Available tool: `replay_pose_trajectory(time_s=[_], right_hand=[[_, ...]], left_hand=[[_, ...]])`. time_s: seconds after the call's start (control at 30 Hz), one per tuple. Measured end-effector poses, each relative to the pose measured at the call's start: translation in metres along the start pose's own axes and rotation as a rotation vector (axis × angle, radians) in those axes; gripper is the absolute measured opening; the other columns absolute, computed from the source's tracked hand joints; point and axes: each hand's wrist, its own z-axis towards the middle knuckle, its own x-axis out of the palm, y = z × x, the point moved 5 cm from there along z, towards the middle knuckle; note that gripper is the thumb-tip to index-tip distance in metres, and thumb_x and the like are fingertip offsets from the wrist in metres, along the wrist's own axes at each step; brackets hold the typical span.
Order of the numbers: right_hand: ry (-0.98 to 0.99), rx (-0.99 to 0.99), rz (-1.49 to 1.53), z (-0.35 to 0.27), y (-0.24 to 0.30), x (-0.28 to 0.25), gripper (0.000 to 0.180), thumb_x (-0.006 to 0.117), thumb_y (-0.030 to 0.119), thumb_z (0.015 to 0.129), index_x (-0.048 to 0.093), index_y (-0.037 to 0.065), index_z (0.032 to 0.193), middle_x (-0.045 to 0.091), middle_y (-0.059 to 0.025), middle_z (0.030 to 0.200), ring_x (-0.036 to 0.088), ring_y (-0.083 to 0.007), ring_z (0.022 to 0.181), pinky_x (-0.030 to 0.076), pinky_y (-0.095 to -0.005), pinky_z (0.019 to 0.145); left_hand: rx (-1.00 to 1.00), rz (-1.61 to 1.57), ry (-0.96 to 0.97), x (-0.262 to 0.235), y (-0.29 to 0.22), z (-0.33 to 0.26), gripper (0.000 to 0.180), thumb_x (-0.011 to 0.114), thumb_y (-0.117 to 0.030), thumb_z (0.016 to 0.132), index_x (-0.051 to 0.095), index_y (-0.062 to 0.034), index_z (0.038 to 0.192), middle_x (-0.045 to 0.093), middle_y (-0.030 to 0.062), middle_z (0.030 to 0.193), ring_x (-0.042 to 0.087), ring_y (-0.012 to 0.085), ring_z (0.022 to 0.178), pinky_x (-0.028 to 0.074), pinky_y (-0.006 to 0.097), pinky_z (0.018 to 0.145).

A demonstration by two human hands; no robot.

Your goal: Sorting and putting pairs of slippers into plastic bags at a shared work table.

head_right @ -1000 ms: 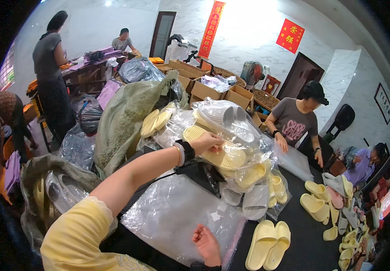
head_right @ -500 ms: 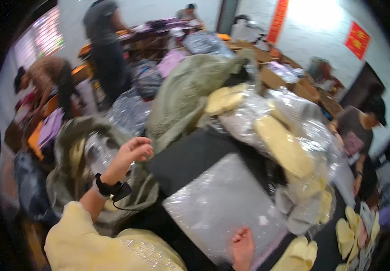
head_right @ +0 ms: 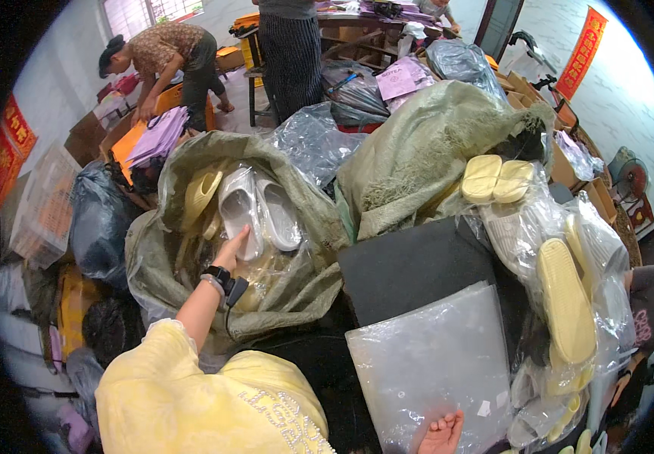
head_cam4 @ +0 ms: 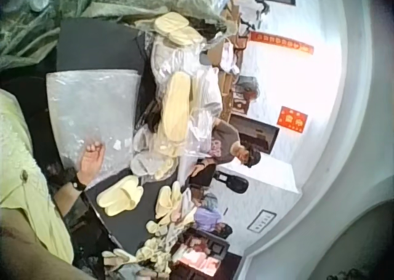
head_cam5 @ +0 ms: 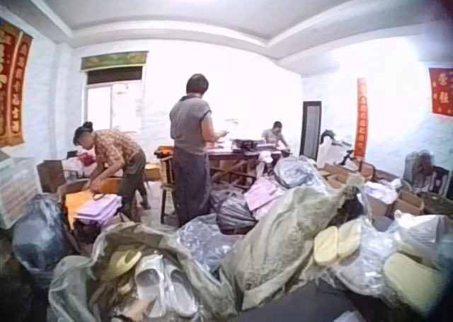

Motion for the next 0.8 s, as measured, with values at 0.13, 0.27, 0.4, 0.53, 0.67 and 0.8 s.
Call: replay_pose_trajectory(time_s=[0.13, 0.27, 0.4, 0.53, 0.67, 0.8], right_hand=[[0.012, -0.092, -0.110, 0.000, 0.007, -0.008, 0.030, 0.037, 0.016, 0.099, 0.047, 0.001, 0.122, 0.057, -0.0076, 0.091, 0.055, -0.0126, 0.071, 0.048, -0.0244, 0.062], [0.007, -0.084, -0.096, 0.000, 0.006, -0.002, 0.029, 0.037, 0.017, 0.099, 0.048, 0.001, 0.122, 0.057, -0.0074, 0.089, 0.055, -0.0126, 0.070, 0.048, -0.0245, 0.062], [0.034, -0.081, -0.088, 0.002, 0.006, -0.003, 0.029, 0.038, 0.018, 0.099, 0.048, 0.002, 0.121, 0.057, -0.0070, 0.091, 0.054, -0.0117, 0.072, 0.048, -0.0248, 0.063], [0.095, -0.063, -0.099, 0.004, 0.001, -0.001, 0.029, 0.039, 0.018, 0.099, 0.048, 0.002, 0.121, 0.056, -0.0062, 0.093, 0.053, -0.0114, 0.073, 0.047, -0.0247, 0.064], [0.090, -0.059, -0.080, 0.002, 0.005, -0.005, 0.029, 0.040, 0.018, 0.099, 0.048, 0.002, 0.121, 0.055, -0.0057, 0.092, 0.052, -0.0115, 0.072, 0.046, -0.0245, 0.064], [0.048, -0.067, -0.086, 0.001, 0.003, -0.006, 0.029, 0.040, 0.018, 0.099, 0.048, 0.002, 0.121, 0.055, -0.0053, 0.091, 0.052, -0.0108, 0.072, 0.046, -0.0241, 0.064]], left_hand=[[0.145, 0.314, -0.074, 0.012, -0.001, -0.005, 0.071, 0.077, -0.047, 0.070, 0.058, 0.0050, 0.114, 0.060, 0.0126, 0.116, 0.059, 0.0197, 0.100, 0.045, 0.033, 0.084], [0.117, 0.565, -0.152, 0.004, 0.014, -0.003, 0.078, 0.075, -0.052, 0.070, 0.056, 0.0072, 0.116, 0.060, 0.0143, 0.113, 0.058, 0.0211, 0.103, 0.045, 0.033, 0.086], [-0.050, 0.632, 0.070, -0.011, 0.042, 0.008, 0.078, 0.074, -0.054, 0.071, 0.055, 0.0049, 0.118, 0.060, 0.0114, 0.114, 0.057, 0.0194, 0.103, 0.045, 0.033, 0.087], [0.234, 0.751, 0.097, -0.011, 0.051, 0.008, 0.098, 0.077, -0.064, 0.054, 0.055, 0.0109, 0.113, 0.057, 0.0228, 0.118, 0.053, 0.0341, 0.114, 0.043, 0.036, 0.093], [0.122, 1.209, -0.403, 0.015, 0.034, -0.031, 0.086, 0.081, -0.060, 0.053, 0.061, 0.0044, 0.107, 0.065, 0.0149, 0.103, 0.062, 0.0231, 0.096, 0.048, 0.030, 0.082], [0.234, 0.683, -0.080, 0.019, 0.034, -0.019, 0.062, 0.085, -0.037, 0.061, 0.062, 0.0036, 0.101, 0.065, 0.0151, 0.104, 0.062, 0.0241, 0.095, 0.049, 0.034, 0.080]])
